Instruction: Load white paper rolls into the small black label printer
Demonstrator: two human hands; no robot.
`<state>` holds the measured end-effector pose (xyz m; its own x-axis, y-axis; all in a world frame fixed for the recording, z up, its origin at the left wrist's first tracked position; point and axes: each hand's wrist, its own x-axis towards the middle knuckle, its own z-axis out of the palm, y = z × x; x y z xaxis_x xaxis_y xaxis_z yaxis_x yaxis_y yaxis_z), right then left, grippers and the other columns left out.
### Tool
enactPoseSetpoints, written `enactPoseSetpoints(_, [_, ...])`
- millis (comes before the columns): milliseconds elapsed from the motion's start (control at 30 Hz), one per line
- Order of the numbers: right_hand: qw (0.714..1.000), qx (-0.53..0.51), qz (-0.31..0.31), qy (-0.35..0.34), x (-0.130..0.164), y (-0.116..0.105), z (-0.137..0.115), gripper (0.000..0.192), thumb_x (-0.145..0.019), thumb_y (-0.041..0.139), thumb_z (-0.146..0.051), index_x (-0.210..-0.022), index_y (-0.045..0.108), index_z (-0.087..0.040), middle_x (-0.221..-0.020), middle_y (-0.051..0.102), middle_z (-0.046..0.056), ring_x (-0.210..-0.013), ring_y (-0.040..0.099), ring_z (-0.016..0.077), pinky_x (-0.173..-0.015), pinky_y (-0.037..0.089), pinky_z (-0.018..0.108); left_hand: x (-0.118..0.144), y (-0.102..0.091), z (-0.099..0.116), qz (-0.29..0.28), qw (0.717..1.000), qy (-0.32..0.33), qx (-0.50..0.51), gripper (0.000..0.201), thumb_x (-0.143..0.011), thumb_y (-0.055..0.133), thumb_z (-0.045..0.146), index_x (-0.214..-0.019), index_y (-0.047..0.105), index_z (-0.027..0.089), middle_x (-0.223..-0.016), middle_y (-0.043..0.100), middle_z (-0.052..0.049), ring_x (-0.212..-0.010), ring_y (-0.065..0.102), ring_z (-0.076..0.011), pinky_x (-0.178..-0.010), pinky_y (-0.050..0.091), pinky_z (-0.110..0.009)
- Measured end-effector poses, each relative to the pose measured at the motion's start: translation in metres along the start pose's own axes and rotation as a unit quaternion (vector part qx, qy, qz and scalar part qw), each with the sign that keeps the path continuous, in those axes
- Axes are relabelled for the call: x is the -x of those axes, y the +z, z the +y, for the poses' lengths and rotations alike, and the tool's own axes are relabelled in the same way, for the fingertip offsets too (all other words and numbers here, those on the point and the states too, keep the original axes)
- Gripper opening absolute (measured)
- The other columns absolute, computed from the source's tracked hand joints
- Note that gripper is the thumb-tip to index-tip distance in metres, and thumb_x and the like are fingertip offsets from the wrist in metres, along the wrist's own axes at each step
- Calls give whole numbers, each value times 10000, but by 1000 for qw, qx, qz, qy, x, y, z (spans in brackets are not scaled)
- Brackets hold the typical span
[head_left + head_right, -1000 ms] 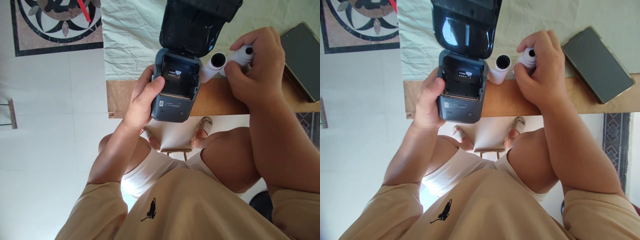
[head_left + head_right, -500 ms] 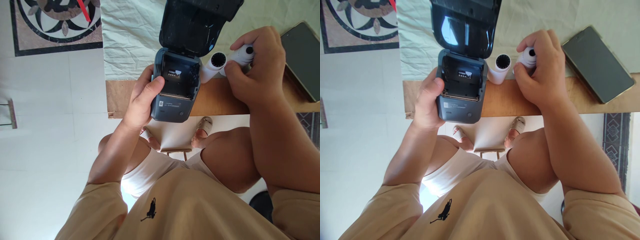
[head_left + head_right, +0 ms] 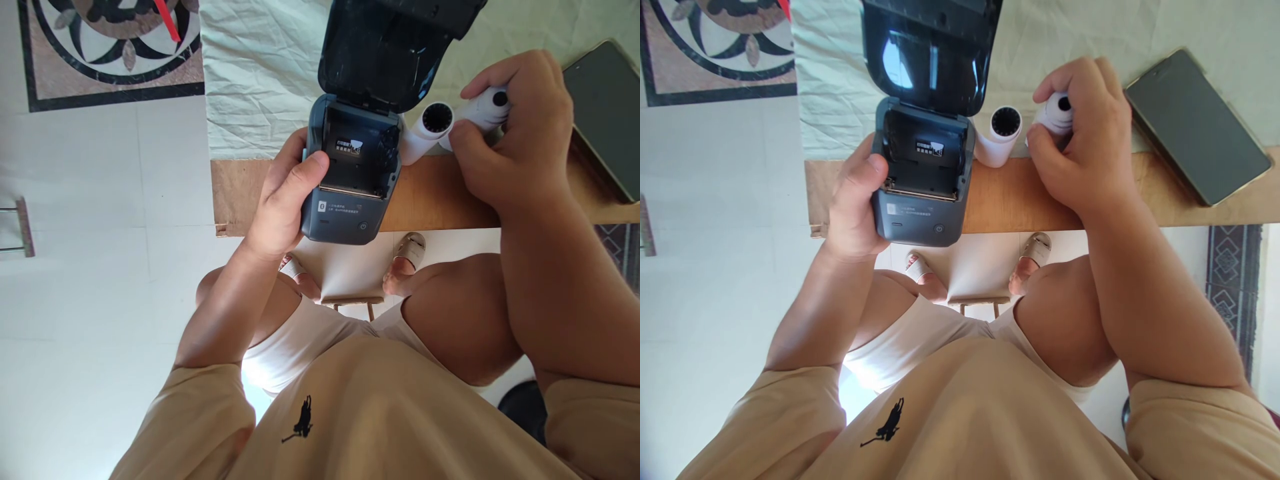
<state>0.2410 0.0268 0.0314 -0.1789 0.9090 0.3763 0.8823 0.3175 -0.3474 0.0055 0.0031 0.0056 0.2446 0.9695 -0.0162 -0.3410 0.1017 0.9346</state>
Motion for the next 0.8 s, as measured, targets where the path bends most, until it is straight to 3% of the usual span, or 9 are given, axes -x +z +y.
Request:
enactPoseSetpoints(200, [1000,0,-3,3,0,1,-1,276,-663,510,-119,-927,507,-202,-908,536,12,-916,510,137,-823,416,318,-4,0,-7,15,999,34,4,304,-736,417,488,-878,567,266,-676,563,-46,-548,494,-174,-500,326,-329])
enactPoseSetpoints(433, [1000,-10,-3,1,2,-1,-1,278,-670,494,-127,-936,511,-208,-922,533,-6,-937,508,127,-839,413,318,0,4,0,14,999,24,-20,355,-748,434,524,-933,565,251,-739,577,-58,-718,564,-215,-539,325,-315])
enactPoseSetpoints(800, [1000,-14,-10,2,3,-1,-1,289,-676,496,-134,-958,523,-193,-948,533,-1,-965,509,141,-864,415,332,-3,2,-4,22,999,28,-6,268,-716,450,495,-843,582,300,-657,516,-51,-519,482,-190,-477,303,-328])
